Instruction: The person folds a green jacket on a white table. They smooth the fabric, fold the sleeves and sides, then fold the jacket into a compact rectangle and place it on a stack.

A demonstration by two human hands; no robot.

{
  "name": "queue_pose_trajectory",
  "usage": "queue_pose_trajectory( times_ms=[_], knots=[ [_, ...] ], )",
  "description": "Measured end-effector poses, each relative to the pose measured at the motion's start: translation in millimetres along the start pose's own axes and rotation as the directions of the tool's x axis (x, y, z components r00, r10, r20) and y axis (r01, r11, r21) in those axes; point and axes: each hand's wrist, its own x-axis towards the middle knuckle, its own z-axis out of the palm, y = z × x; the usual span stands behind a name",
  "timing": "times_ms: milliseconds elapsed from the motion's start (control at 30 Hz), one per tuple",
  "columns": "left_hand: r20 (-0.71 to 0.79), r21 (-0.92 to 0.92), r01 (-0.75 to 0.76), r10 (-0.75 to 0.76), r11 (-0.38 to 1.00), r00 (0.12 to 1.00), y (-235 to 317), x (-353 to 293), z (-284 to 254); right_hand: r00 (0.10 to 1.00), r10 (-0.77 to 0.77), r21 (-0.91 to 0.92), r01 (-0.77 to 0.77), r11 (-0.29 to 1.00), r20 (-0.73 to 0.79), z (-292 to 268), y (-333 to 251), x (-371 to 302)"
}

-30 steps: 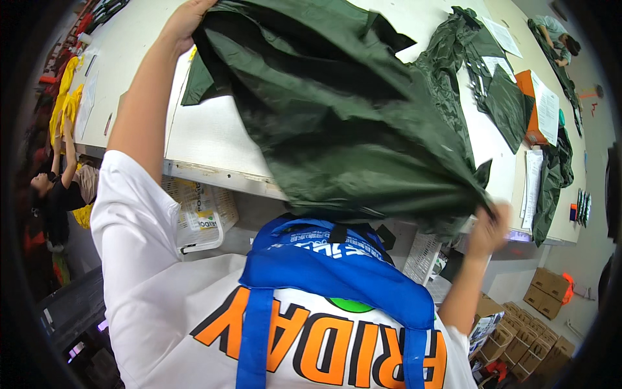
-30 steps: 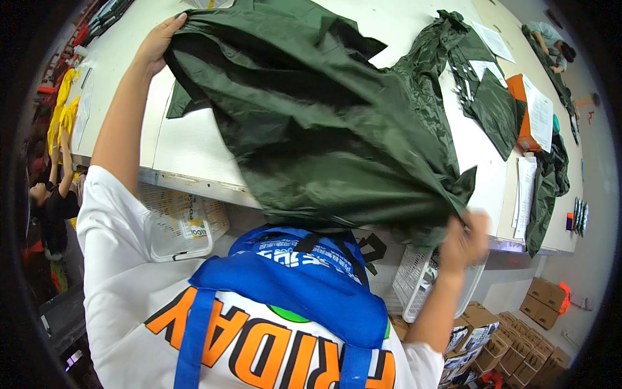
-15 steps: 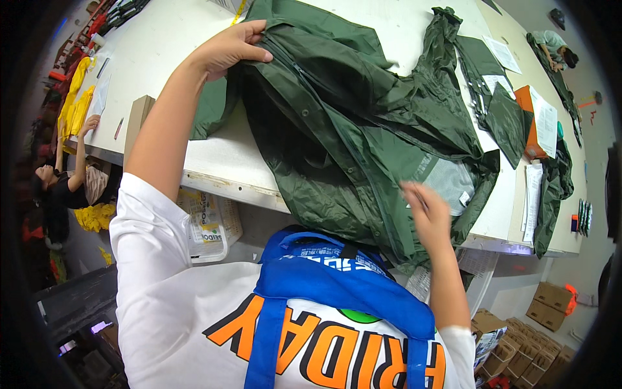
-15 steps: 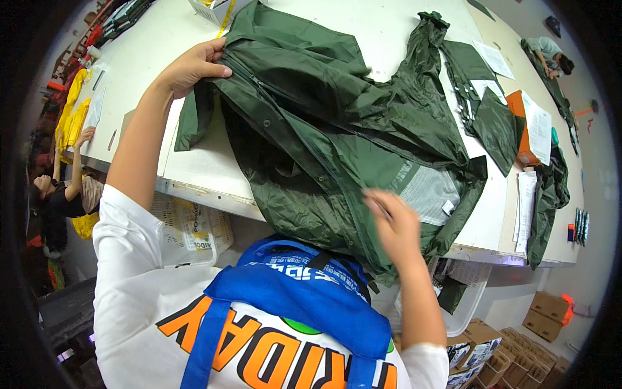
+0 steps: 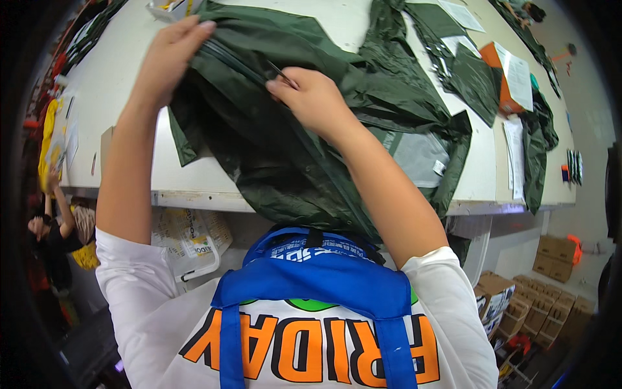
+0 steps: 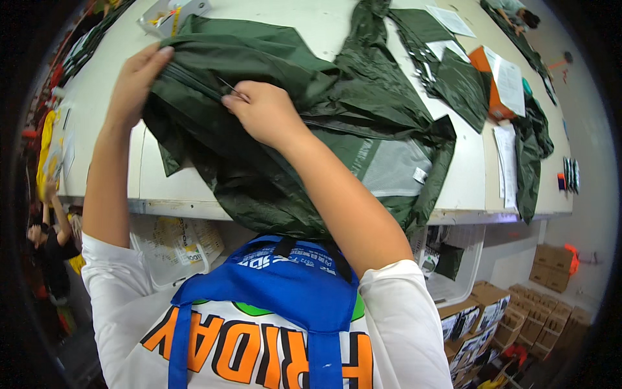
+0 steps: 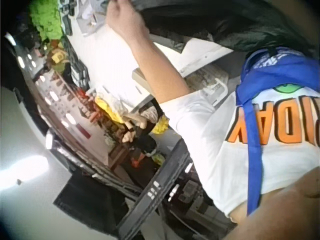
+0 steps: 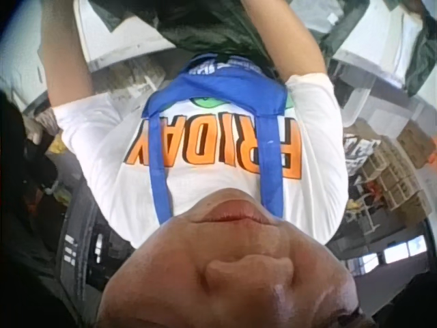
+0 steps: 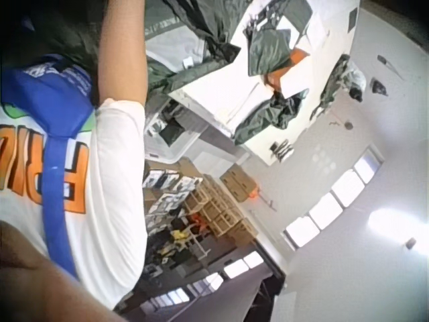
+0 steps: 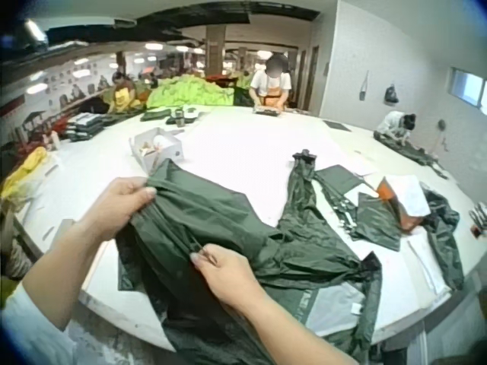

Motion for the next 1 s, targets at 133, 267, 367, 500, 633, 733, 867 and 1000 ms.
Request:
queue_pose_trajectory(
  times_ms=[133,267,367,500,633,733,867,1000],
  knots=[
    [-0.157,-0.284,0.027,-0.074,0.958,0.985,1,27,-46,0.929,0.365,0.002,-0.366,0.931,0.061,-84,67,-65],
    [-0.236,-0.388,0.074,-0.177,0.919,0.956,-15,29,-104,0.739,0.673,0.071,-0.674,0.736,0.040,-172,135,-143],
    [-0.291,-0.516,0.148,-0.334,0.844,0.896,-40,26,-148,0.604,0.783,-0.040,-0.795,0.606,-0.150,-231,152,-200],
    [-0.253,-0.327,0.324,-0.413,0.888,0.875,-80,-2,-148,0.635,0.751,-0.214,-0.770,0.600,-0.180,-260,137,-235],
    [-0.334,0.556,0.673,-0.610,0.488,0.718,-208,-42,-181,0.741,0.448,-0.555,-0.671,0.491,-0.500,-225,100,-213],
    [-0.580,0.795,0.589,-0.104,0.143,0.808,-183,-35,-97,0.810,0.307,-0.286,-0.489,0.824,-0.500,-178,105,-195],
    [-0.106,0.613,-0.150,0.269,0.776,0.957,-81,-20,85,0.944,0.223,-0.684,-0.331,0.650,-0.245,-151,153,-161],
    [0.598,0.422,-0.305,-0.009,0.854,0.801,-90,-58,238,0.862,0.484,-0.809,-0.388,0.442,-0.150,-160,193,-144]
  ],
)
